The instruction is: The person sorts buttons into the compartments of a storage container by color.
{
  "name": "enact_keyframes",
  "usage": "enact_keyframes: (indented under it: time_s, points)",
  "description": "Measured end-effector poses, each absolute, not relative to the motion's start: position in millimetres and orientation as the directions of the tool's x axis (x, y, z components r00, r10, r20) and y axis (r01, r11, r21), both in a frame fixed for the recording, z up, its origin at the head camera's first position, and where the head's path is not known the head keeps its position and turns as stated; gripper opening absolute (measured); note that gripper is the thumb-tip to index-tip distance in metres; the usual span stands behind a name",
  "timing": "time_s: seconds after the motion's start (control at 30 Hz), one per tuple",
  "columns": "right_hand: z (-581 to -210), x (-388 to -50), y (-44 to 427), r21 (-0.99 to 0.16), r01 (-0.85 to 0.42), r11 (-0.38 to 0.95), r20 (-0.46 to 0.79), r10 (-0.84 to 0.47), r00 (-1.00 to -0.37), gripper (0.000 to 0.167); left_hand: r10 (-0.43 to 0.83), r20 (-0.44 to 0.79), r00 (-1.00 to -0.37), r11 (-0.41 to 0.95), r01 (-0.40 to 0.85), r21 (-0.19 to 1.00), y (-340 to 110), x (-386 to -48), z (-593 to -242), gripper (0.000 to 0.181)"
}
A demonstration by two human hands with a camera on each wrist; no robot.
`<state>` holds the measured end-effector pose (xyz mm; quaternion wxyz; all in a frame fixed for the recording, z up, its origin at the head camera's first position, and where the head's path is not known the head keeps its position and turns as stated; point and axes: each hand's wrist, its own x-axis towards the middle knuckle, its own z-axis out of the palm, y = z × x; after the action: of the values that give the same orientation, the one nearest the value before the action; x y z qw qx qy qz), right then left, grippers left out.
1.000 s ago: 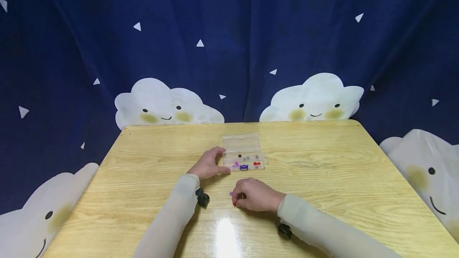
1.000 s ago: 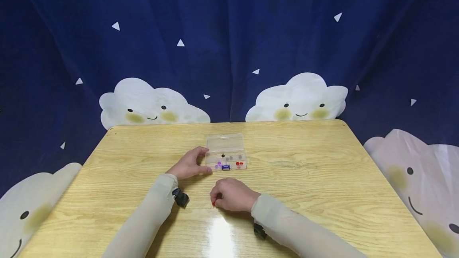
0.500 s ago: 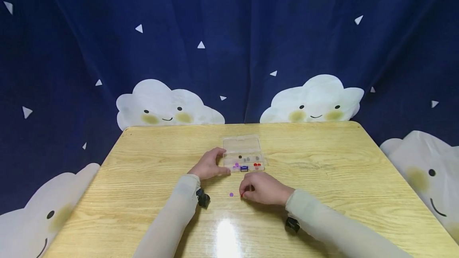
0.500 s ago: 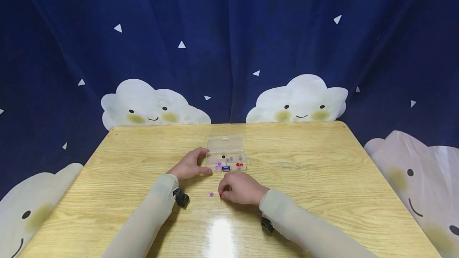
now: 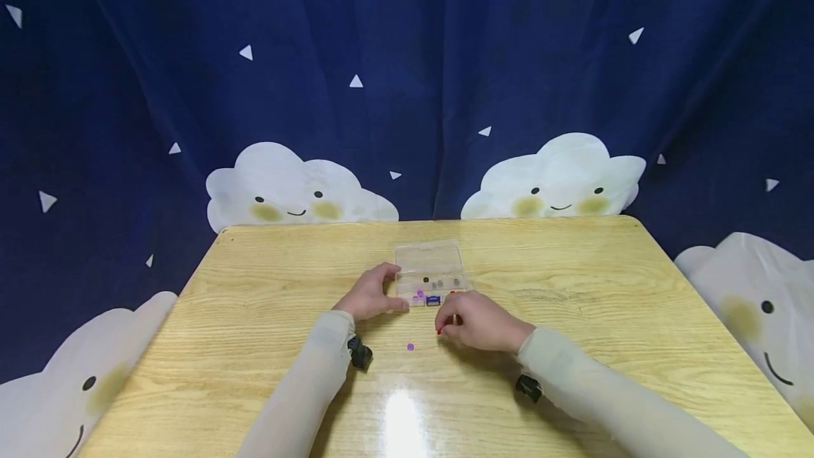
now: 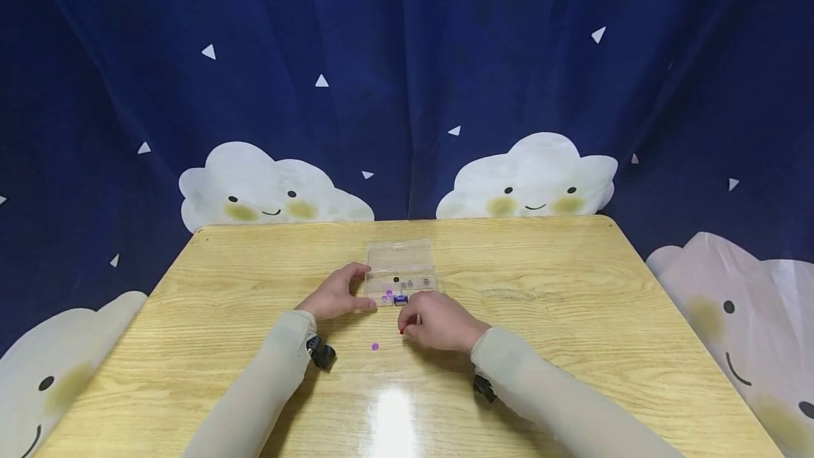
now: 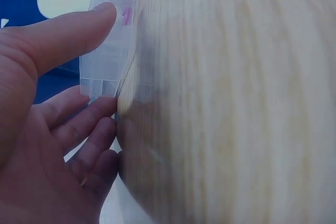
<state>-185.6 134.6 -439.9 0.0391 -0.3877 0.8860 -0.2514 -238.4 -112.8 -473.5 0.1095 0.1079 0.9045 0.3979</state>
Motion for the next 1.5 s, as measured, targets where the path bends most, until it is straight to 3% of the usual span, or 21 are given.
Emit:
enact_keyframes:
  time_s: [0.83,1.5]
  points:
    - [-415.6,-219.9,161.0,-0.515,-0.531,0.673,0.136,-0.547,-0.826,0.011,0.282,-0.127,-0.951,0.669,0.100,0.736,-112.1,-238.1,-474.1,0.077]
    - [-427.4,-239.8,168.0,-0.518,-0.480,0.708,0.126,-0.493,-0.861,0.012,0.272,-0.130,-0.954,0.675,0.092,0.732,-113.6,-238.1,-473.6,0.079]
